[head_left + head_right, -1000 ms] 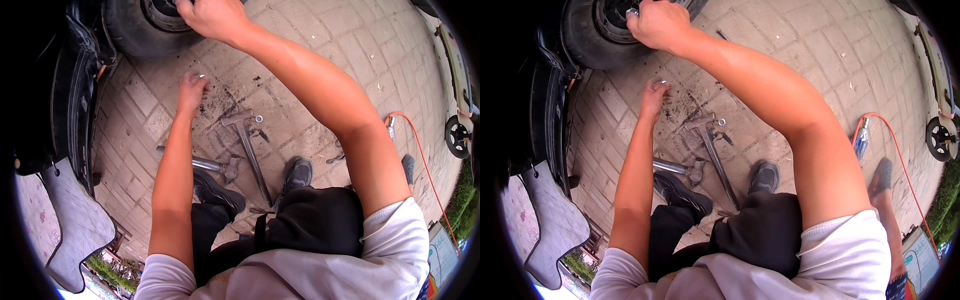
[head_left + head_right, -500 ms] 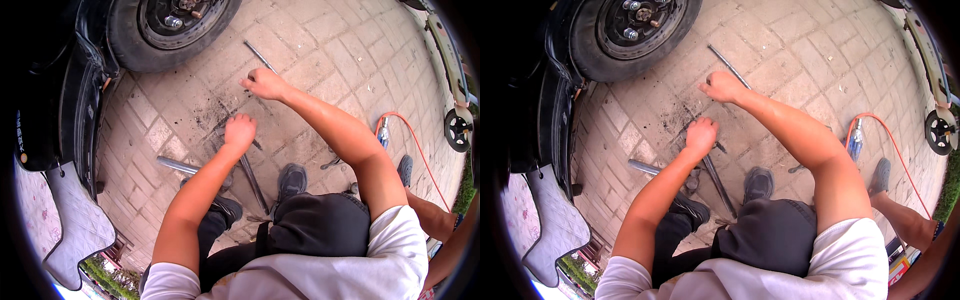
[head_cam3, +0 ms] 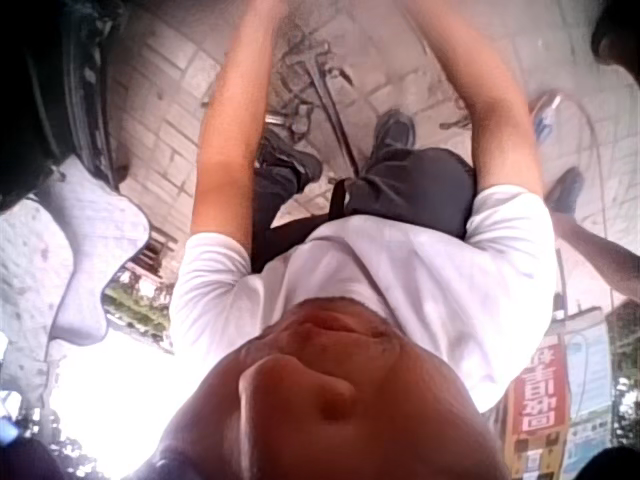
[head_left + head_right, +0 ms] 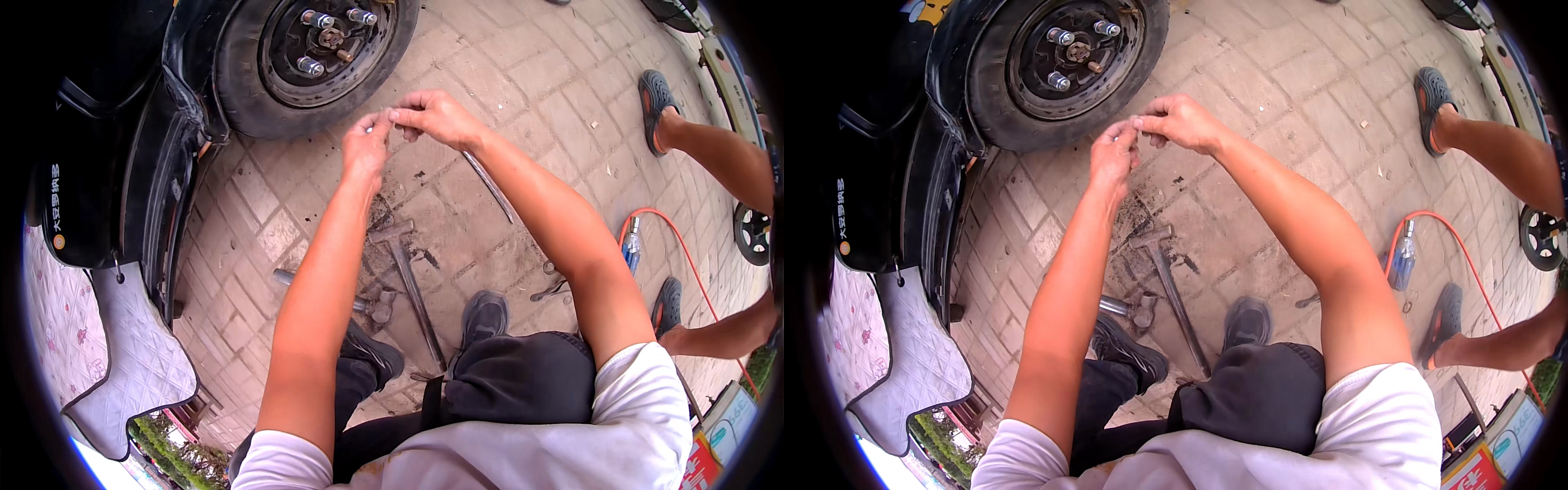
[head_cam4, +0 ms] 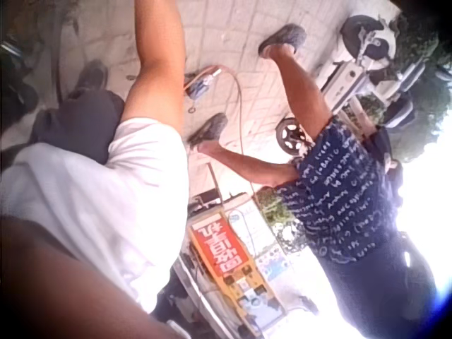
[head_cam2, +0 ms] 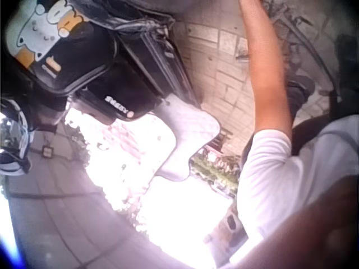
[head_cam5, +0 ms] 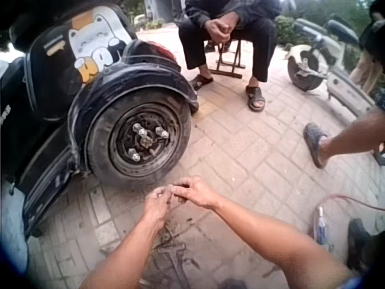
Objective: The person removes a wheel from a scooter hub using a hammer and metal bars, positions a replacement tire onto the hub, and secures it by hand-tightening lug nuts before using an electric impact wrench.
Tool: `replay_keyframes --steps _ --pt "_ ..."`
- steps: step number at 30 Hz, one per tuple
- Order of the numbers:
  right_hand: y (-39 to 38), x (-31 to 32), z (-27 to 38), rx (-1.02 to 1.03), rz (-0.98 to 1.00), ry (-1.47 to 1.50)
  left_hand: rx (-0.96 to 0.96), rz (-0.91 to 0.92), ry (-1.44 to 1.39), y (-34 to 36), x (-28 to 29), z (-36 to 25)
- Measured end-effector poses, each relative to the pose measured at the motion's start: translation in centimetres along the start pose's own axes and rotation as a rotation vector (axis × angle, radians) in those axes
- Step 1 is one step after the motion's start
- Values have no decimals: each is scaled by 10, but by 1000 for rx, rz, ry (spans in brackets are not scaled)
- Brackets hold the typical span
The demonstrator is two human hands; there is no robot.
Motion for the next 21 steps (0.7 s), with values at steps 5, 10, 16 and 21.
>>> replay_keyframes --steps 5,10,16,21 --pt "44 -5 39 173 -25 12 -63 124 2 27 16 -46" --pt "72 -5 56 412 -191 -365 -39 148 -53 35 19 -57" --pt "82 -13 54 515 -403 -478 5 128 -380 27 21 -48" --pt "85 -14 50 494 -404 -456 -61 242 -434 42 19 -67"
Point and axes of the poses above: each hand's wrist, its own y-axis towards the middle knuckle, its own x-axis out of the back of the hand, z = x × y, the point moved 7 cm from there along y, towards the middle knuckle, and after that the axes turned 13 degrees about y, right-handed, at the moved point
